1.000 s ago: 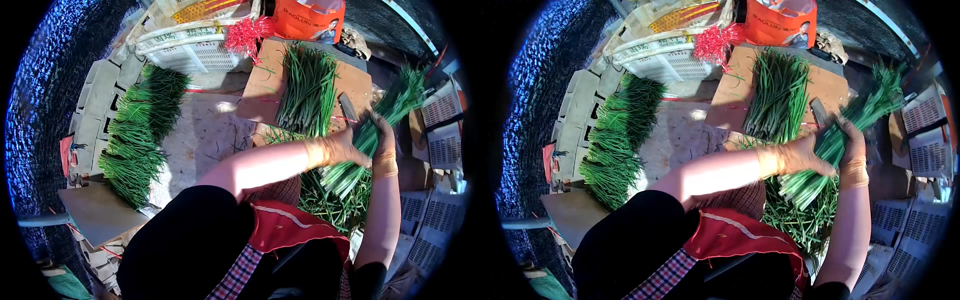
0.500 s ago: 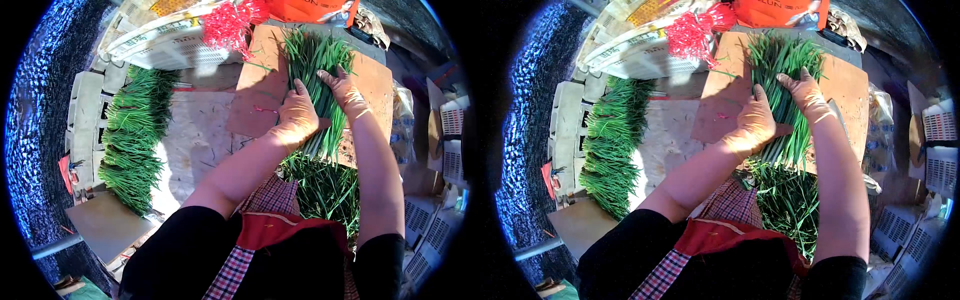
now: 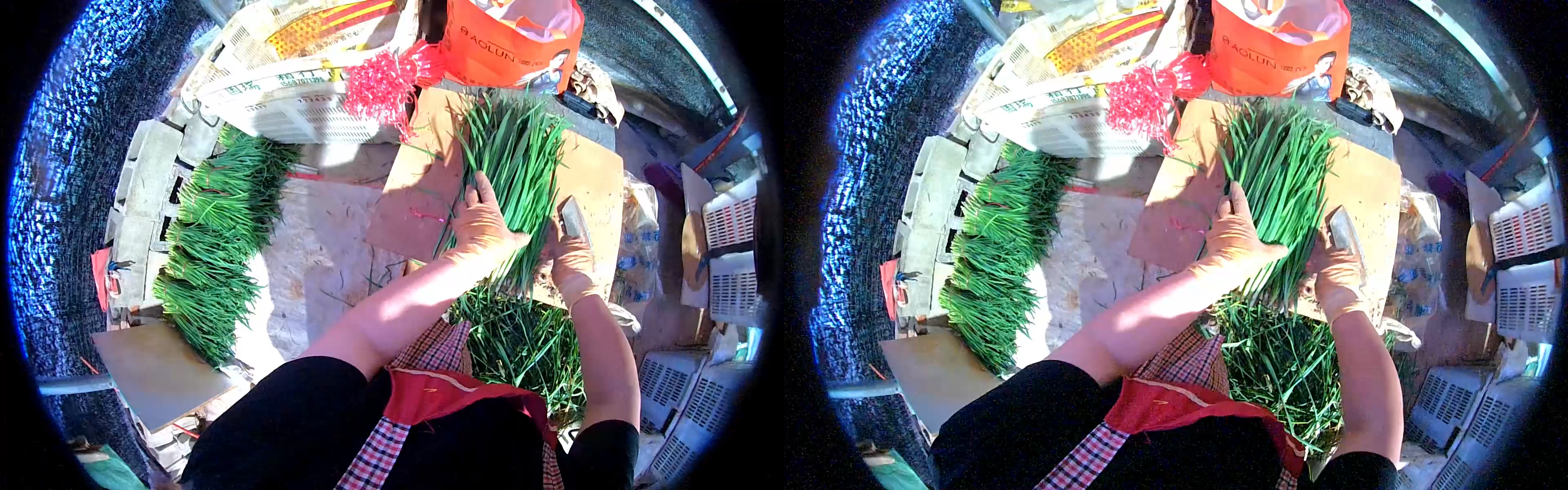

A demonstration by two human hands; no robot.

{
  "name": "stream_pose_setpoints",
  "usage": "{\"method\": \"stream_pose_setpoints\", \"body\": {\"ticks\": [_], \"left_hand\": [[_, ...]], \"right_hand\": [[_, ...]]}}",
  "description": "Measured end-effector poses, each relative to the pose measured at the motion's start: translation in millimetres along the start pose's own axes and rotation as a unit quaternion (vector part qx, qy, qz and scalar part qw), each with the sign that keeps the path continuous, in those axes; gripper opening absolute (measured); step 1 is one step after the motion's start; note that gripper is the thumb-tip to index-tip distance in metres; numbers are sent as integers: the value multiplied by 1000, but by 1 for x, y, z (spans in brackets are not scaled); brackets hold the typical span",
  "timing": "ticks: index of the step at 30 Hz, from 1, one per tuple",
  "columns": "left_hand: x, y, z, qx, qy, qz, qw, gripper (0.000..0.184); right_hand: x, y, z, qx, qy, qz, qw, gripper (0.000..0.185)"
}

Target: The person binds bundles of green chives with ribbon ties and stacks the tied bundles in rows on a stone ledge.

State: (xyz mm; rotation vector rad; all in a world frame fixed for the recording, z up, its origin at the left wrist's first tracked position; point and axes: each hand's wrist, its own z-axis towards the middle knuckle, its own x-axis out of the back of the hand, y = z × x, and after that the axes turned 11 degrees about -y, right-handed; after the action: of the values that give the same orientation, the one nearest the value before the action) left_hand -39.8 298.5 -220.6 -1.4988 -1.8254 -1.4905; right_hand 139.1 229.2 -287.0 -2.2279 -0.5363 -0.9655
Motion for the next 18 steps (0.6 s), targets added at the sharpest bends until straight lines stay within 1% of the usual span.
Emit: {"method": "stream_pose_setpoints", "body": {"ticks": [1, 2, 3, 5, 6, 7, 8, 9, 11, 12, 13, 15, 16, 17, 18], "left_hand": [[-2, -1, 0, -1, 1, -1, 1000, 127], [-4, -2, 0, -19, -2, -24, 1000, 127], [-3, -3, -1, -35, -6, -45, 998, 128], [-6, -2, -5, -52, 4, -45, 998, 125], [-6, -2, -6, -59, 8, -43, 997, 124], [-7, -2, -7, -67, 12, -41, 997, 124], [-8, -4, -8, -84, 15, -29, 996, 123], [-9, -1, -8, -67, 13, 4, 998, 124], [-14, 0, -6, -71, 11, 32, 997, 121], [-15, 1, -6, -71, 8, 32, 997, 121], [-16, 2, -5, -68, 13, 39, 997, 120], [-18, 2, -3, -61, 18, 47, 997, 118], [-19, 0, -2, -69, 26, 44, 996, 116], [-21, 0, -2, -77, 34, 39, 996, 115], [-20, 3, -3, -65, 26, 47, 996, 114]], "right_hand": [[3, -1, -8, 8, -41, -128, 991, 30], [7, -2, -16, 24, -72, -262, 962, 29], [14, -12, -31, 51, -94, -379, 919, 28], [7, -3, -31, 36, -106, -308, 945, 22], [-22, 47, 20, 46, -195, -151, 968, 15], [-19, 43, 12, 81, -157, 39, 983, 17], [-16, 36, 2, 130, -126, 223, 958, 20], [-15, 28, -5, 124, -155, 430, 881, 17], [15, 0, -39, 124, -210, 441, 864, 18], [18, -6, -47, 102, -260, 542, 793, 21], [17, -7, -48, 132, -265, 586, 755, 20], [11, 0, -38, 141, -244, 560, 779, 17], [10, 0, -37, 141, -246, 559, 779, 17], [12, 0, -36, 195, -233, 486, 820, 17], [14, -3, -36, 248, -217, 407, 852, 18]]}}
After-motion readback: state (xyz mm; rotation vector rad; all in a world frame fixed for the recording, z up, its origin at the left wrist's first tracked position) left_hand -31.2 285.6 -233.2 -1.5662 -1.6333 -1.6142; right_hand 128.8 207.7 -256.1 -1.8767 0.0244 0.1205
